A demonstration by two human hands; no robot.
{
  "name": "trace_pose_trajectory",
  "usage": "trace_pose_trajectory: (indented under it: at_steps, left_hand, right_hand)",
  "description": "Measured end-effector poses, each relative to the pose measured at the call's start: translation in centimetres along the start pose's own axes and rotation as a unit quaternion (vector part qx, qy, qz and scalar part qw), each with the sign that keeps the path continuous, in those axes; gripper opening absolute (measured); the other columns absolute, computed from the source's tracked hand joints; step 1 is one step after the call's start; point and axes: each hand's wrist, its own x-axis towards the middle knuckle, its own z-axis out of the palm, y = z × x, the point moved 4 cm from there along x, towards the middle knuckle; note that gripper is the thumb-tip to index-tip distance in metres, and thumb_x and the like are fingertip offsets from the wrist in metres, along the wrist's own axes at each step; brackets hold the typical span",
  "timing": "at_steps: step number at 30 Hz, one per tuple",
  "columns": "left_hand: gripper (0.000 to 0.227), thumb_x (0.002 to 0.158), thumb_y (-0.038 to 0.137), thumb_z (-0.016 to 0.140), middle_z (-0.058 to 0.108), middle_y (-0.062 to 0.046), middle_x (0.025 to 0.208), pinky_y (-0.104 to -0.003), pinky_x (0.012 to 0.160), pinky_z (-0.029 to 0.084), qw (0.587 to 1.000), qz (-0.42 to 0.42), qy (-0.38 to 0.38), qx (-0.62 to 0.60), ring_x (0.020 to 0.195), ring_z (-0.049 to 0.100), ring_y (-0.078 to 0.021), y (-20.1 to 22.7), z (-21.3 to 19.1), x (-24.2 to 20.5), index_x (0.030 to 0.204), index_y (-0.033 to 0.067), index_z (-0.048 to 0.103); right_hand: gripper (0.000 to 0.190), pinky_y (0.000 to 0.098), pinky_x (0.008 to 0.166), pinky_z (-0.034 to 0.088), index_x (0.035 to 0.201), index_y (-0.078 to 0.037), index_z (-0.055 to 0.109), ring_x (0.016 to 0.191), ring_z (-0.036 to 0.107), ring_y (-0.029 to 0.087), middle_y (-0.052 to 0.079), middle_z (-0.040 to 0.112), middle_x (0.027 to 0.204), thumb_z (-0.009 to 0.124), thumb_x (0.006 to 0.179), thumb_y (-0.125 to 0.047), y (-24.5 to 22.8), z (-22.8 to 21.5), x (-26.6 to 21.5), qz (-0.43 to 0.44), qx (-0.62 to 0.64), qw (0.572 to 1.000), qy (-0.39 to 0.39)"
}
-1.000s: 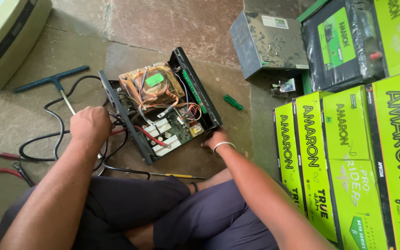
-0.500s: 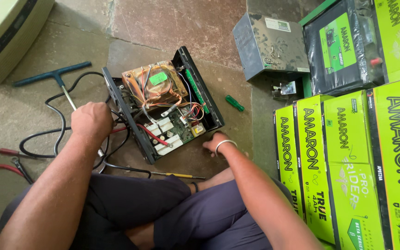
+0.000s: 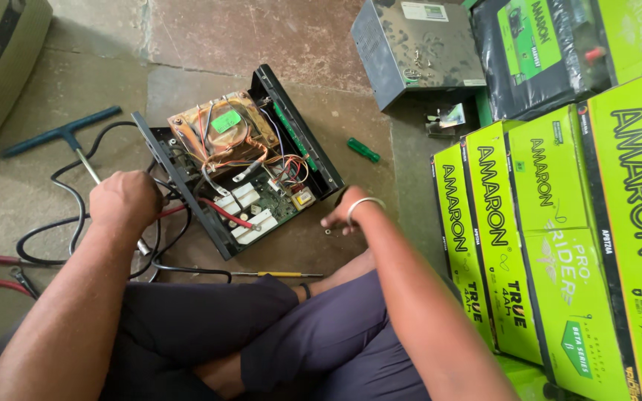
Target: The person sits on the floor and works on an open electronic device, likely a battery charger. They remove a circuit board, inspect the internal components including a transformer, and then reinsert the board into the casing.
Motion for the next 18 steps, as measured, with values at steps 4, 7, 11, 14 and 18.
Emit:
trace_pose_trajectory:
  at_steps: [4,7,11,14,18]
  left_hand:
    - [0.028,0.091,0.033,0.067,0.077,-0.02,0.1,-0.045,0.084,0.059,1.0,0.024,0.004,0.015,0.096,0.074,-0.0385,-0.2,0.0,-0.3,0.094,0.0104,0.083]
    - [0.028,0.09,0.036,0.067,0.078,-0.018,0.099,-0.046,0.084,0.059,0.999,0.05,0.016,0.017,0.097,0.074,-0.0375,0.3,-0.3,-0.3,0.095,0.0127,0.082]
    - [0.03,0.094,0.036,0.065,0.078,-0.02,0.097,-0.046,0.084,0.059,0.999,0.025,0.018,0.027,0.094,0.074,-0.0386,-0.2,0.3,-0.5,0.093,0.0118,0.083]
    - [0.031,0.095,0.039,0.065,0.078,-0.017,0.097,-0.045,0.085,0.059,0.998,0.038,0.019,0.042,0.094,0.075,-0.0365,-0.1,0.6,-0.3,0.093,0.0145,0.083]
    - [0.028,0.093,0.049,0.067,0.079,-0.011,0.101,-0.045,0.08,0.06,0.996,0.045,-0.014,0.069,0.093,0.075,-0.0343,-0.8,1.3,0.7,0.104,0.0281,0.083]
  right_hand:
    - [0.063,0.0398,0.08,0.056,0.094,0.007,0.071,0.085,0.072,0.031,0.02,0.074,0.091,0.103,0.059,-0.034,-2.0,-2.5,-0.7,-0.194,-0.073,0.969,0.136]
    - [0.052,0.0422,0.086,0.056,0.096,-0.002,0.075,0.091,0.072,0.038,0.02,0.075,0.095,0.095,0.058,-0.031,-2.1,-2.8,0.3,-0.255,-0.041,0.946,0.198]
    - [0.05,0.0434,0.083,0.056,0.093,-0.004,0.074,0.088,0.071,0.039,0.02,0.074,0.092,0.096,0.056,-0.031,-2.4,-2.2,1.2,-0.308,-0.046,0.927,0.208]
    - [0.053,0.0451,0.08,0.055,0.09,-0.002,0.071,0.088,0.069,0.041,0.022,0.072,0.091,0.097,0.056,-0.033,-1.9,-2.5,0.9,-0.324,-0.052,0.915,0.236]
    - [0.054,0.0473,0.077,0.053,0.086,0.0,0.069,0.085,0.067,0.043,0.024,0.07,0.088,0.099,0.056,-0.034,-2.3,-3.5,0.5,-0.371,-0.058,0.882,0.285]
